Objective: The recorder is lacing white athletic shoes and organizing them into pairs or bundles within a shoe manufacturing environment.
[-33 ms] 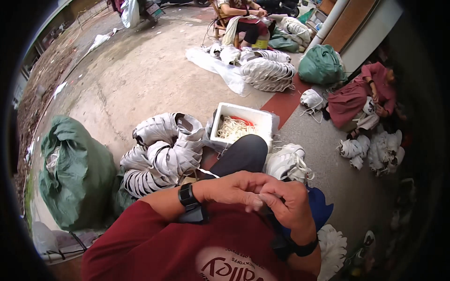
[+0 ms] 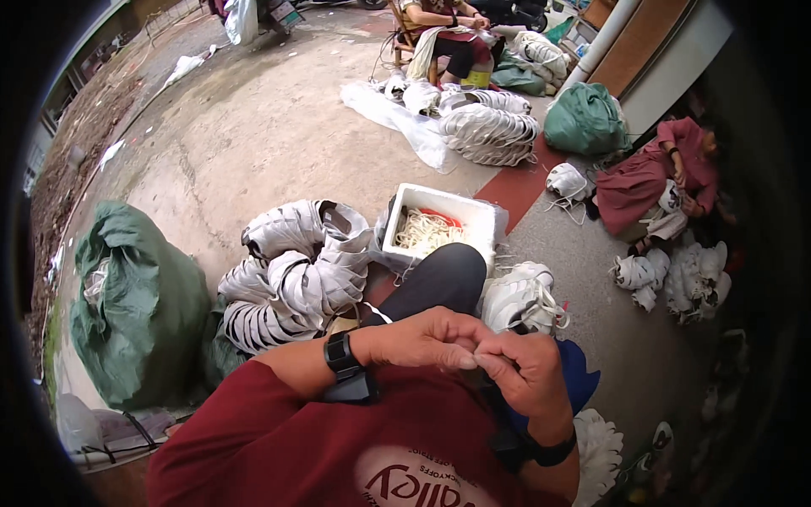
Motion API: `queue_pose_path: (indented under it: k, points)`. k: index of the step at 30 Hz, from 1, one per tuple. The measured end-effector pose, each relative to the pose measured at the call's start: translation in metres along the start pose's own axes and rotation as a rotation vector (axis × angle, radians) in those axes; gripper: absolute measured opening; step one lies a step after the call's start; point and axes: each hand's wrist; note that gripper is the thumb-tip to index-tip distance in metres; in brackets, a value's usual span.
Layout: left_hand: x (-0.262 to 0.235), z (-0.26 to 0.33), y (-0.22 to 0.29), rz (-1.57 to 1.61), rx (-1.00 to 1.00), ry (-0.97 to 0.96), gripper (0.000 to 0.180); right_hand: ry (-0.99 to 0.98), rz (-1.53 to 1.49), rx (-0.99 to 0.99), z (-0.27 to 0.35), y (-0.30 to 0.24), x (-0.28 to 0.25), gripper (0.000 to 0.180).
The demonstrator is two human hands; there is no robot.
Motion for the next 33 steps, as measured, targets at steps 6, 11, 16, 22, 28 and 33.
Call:
queue_pose_path:
  k: [6,11,16,22,28,33]
  points:
    - [-0.097,0.097,-0.017,-0.013,0.185,0.964,0.022,-0.027,-0.008,0.245,0.045,0.03,-0.045,0.009]
    - [-0.195,0.226,-0.063,-0.301,0.099,1.621,0.021,0.065,-0.153,0.268,0.078,0.055,-0.061,0.013]
    - [-0.261,0.395,-0.106,-1.039,-0.401,2.027,0.033,0.164,-0.336,0.258,0.112,0.062,-0.084,0.01]
    - [-0.201,0.189,-0.044,-1.567,-0.346,1.37,0.018,0.182,-0.267,0.351,0.107,0.048,-0.066,0.005]
    - [-0.032,-0.052,-0.03,-0.448,-0.052,0.133,0.036,0.009,-0.119,0.295,0.047,0.067,-0.006,0.012]
    - [-0.021,-0.069,-0.054,-0.425,-0.253,-0.101,0.031,0.037,-0.196,0.432,0.075,0.08,-0.025,0.011]
Point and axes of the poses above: each hand's wrist, its own z-axis away from the middle knuckle, its own x-axis out of the palm, y = z × x, and after that the axes turned 6 degrees about -y, right-handed
